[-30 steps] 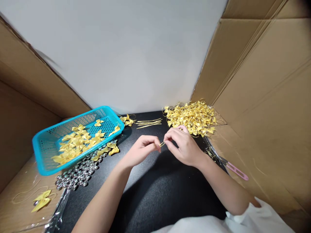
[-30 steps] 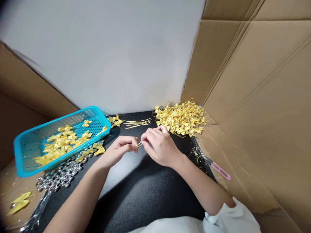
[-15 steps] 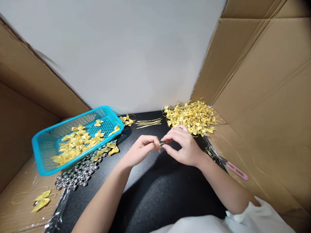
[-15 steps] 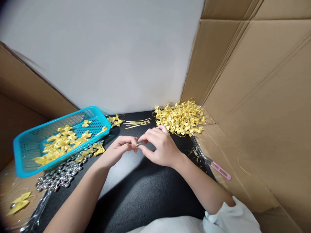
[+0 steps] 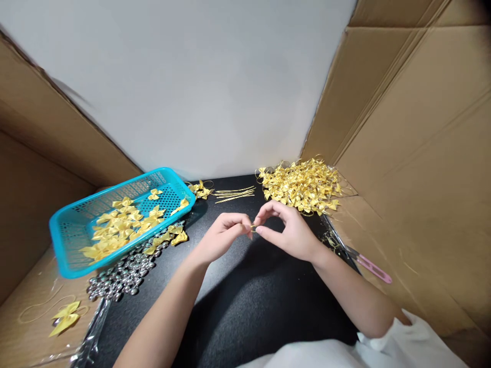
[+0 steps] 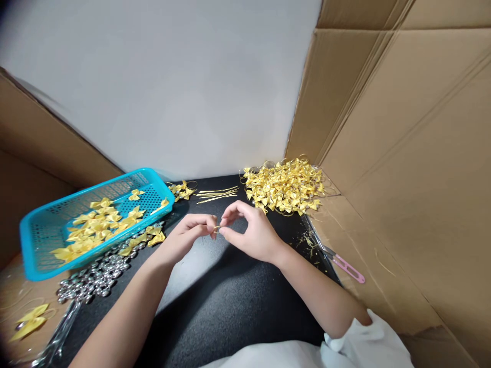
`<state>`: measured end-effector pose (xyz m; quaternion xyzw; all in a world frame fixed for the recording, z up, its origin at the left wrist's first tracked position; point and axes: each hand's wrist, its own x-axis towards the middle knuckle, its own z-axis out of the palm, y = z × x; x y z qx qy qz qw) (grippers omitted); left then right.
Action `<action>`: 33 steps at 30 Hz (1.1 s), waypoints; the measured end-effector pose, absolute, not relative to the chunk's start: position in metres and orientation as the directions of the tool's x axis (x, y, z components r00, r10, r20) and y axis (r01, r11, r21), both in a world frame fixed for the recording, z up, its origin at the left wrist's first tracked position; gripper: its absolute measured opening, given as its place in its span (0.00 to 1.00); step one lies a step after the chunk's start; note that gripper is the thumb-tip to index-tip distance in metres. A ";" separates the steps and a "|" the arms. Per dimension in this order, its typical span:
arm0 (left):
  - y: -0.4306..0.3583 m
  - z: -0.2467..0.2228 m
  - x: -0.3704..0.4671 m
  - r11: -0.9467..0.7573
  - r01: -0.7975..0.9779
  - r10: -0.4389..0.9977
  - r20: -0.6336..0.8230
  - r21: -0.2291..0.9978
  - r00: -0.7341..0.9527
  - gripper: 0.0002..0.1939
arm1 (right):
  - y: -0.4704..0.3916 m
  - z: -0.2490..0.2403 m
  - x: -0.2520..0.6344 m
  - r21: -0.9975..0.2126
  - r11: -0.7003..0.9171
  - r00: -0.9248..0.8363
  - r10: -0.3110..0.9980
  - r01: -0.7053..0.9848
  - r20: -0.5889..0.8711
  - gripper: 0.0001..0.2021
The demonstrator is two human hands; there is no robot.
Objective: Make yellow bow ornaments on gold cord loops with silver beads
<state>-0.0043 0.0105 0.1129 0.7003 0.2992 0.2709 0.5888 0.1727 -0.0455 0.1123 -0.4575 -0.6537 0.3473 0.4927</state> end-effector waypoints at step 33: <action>0.021 0.118 -0.022 -0.325 0.297 0.737 0.044 0.898 0.674 0.14 | -0.028 0.096 0.175 -0.942 0.254 -0.276 0.942 0.217 0.191 0.09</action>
